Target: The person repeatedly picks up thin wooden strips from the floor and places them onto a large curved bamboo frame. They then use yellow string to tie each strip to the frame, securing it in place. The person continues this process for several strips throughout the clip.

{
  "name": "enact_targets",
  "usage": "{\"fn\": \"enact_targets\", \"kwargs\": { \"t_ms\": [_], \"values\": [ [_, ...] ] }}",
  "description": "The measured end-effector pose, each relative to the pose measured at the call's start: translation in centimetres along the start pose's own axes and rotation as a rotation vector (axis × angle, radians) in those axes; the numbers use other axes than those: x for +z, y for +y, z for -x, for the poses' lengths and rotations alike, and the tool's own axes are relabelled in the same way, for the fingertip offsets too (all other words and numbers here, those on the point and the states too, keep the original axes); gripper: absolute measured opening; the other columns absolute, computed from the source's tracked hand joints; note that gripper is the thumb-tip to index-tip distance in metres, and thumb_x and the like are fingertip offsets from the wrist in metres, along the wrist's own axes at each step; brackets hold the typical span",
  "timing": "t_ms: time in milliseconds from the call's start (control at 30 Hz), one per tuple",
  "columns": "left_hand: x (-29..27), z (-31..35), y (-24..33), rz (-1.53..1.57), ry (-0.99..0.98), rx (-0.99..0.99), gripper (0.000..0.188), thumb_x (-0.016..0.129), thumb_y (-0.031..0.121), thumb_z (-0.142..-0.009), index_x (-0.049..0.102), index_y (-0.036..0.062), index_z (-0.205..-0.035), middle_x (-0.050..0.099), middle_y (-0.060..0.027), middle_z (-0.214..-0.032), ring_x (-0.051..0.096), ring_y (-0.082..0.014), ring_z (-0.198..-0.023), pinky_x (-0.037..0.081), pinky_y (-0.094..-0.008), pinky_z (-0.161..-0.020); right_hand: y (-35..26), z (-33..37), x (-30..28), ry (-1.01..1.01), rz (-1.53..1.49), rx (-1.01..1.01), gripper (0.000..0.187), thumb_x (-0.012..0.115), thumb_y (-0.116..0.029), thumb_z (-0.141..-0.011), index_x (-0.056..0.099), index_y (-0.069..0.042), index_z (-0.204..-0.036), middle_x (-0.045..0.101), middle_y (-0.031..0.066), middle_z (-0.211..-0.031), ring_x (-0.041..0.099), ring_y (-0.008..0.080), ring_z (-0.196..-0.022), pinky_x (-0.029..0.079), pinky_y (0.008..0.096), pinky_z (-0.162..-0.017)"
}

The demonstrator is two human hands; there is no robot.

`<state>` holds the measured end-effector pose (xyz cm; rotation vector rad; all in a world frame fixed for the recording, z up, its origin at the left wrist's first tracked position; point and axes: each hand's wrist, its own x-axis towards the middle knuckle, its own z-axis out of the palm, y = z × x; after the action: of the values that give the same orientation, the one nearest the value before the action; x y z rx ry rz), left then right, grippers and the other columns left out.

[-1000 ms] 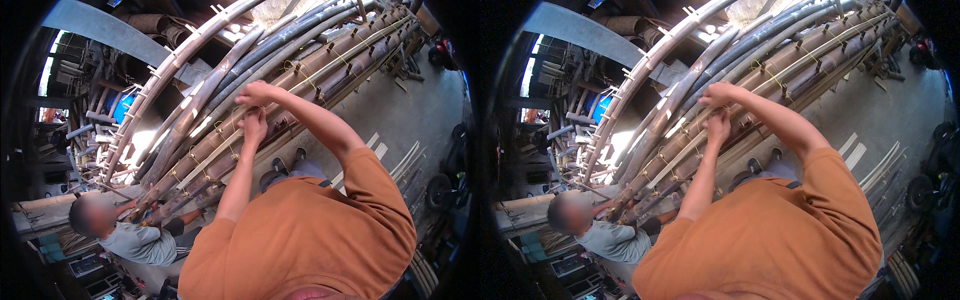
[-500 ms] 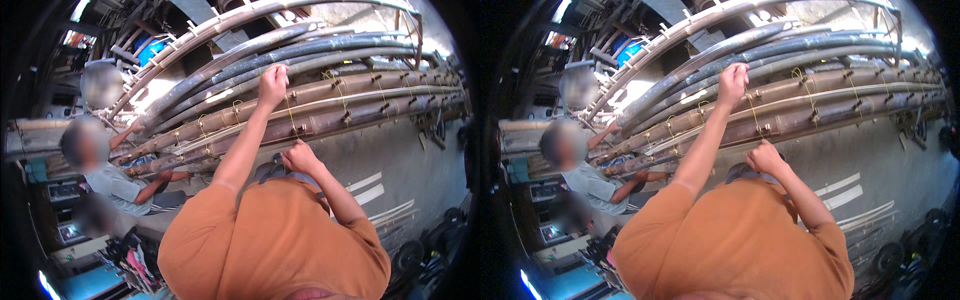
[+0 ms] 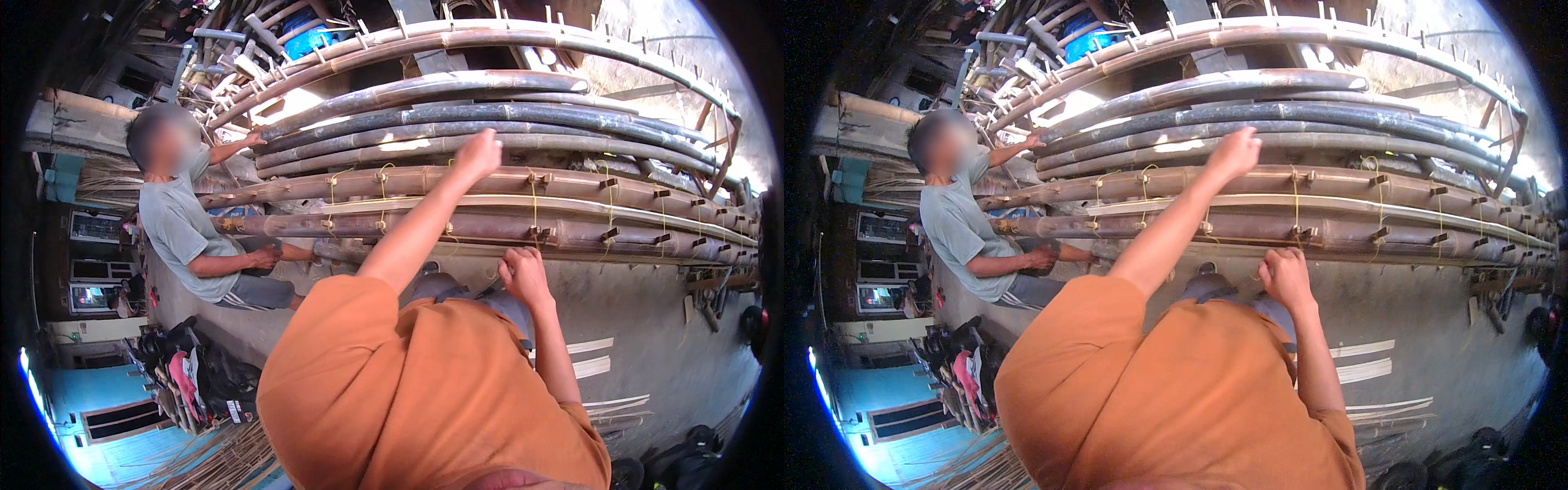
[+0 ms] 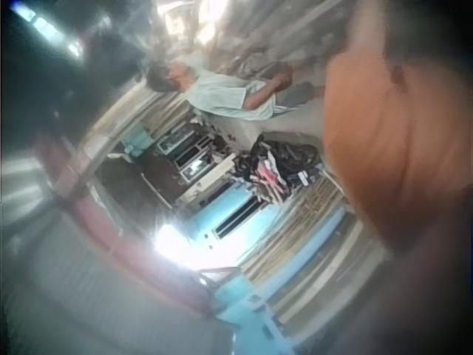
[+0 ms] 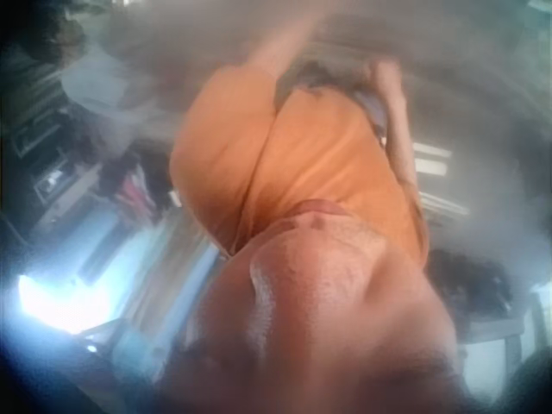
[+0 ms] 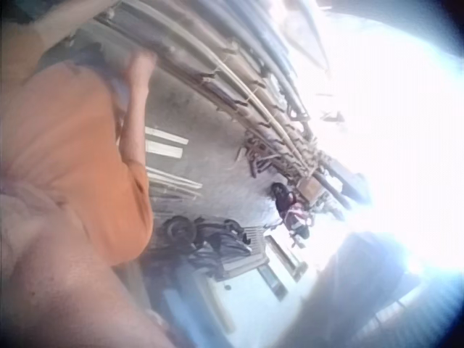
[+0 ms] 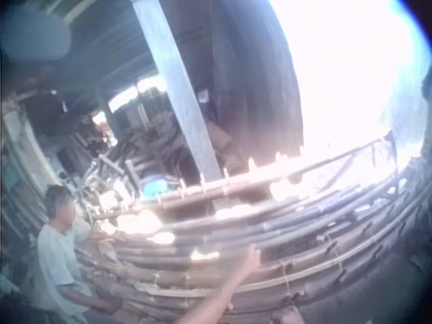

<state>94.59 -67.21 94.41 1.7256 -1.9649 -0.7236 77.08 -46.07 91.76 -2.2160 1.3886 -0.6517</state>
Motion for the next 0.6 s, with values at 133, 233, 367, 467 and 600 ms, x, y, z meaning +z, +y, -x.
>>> {"fn": "enact_targets", "kwargs": {
  "t_ms": [133, 233, 367, 467, 600],
  "values": [
    [-5.5, 7.6, -6.2, -0.072, 0.141, -0.103, 0.037, 0.047, 0.026, -0.095, 0.056, -0.0005, -0.12, 0.061, -0.0298, -0.114, 0.059, -0.0445, -0.107, 0.046, -0.0488, -0.092, -3.5, -1.7, 3.5, -0.112, -0.346, 0.065, 0.024, 0.062, -0.017, -0.086, 0.063, -0.001, -0.104, 0.064, 0.0189, -0.107, 0.063, 0.0332, -0.096, 0.048, 0.042, -0.089],
    [-5.9, 10.6, -9.1, -0.167, -0.328, -0.06, 0.034, 0.053, 0.027, -0.093, 0.056, 0.0061, -0.12, 0.063, -0.0231, -0.114, 0.059, -0.0383, -0.109, 0.041, -0.0519, -0.093, -7.2, -3.4, 7.5, -0.316, -0.934, 0.395, 0.029, 0.061, -0.024, -0.092, 0.063, -0.003, -0.112, 0.066, 0.0132, -0.107, 0.063, 0.0251, -0.103, 0.049, 0.0367, -0.088],
    [-5.2, 11.3, -9.7, -0.116, -0.297, 0.16, 0.032, 0.059, 0.027, -0.089, 0.058, 0.0124, -0.117, 0.066, -0.0147, -0.111, 0.057, -0.0325, -0.112, 0.032, -0.0506, -0.092, -8.0, -3.9, 11.3, 0.164, -1.92, 0.944, 0.027, 0.055, -0.025, -0.096, 0.06, -0.007, -0.116, 0.067, 0.0084, -0.107, 0.065, 0.0179, -0.095, 0.052, 0.0343, -0.083],
    [-4.6, 12.2, -11.1, -0.103, -0.174, 0.244, 0.03, 0.063, 0.026, -0.086, 0.059, 0.0119, -0.113, 0.067, -0.011, -0.107, 0.058, -0.0303, -0.108, 0.031, -0.049, -0.087, -9.6, -4.4, 9.8, 0.678, -2.054, 1.014, 0.026, 0.053, -0.037, -0.096, 0.059, -0.013, -0.1, 0.064, 0.0025, -0.1, 0.06, 0.0174, -0.093, 0.049, 0.0334, -0.086],
    [-3.3, 12.2, -11.1, -0.155, -0.051, 0.354, 0.026, 0.064, 0.023, -0.086, 0.058, 0.0095, -0.108, 0.066, -0.0093, -0.1, 0.059, -0.0282, -0.102, 0.034, -0.0483, -0.085, -11.5, -8.9, 8.9, 1.166, -1.789, 0.419, 0.014, 0.043, -0.018, -0.098, 0.051, -0.013, -0.088, 0.054, 0.0036, -0.076, 0.055, 0.0171, -0.074, 0.047, 0.0296, -0.073]
  ]
}}
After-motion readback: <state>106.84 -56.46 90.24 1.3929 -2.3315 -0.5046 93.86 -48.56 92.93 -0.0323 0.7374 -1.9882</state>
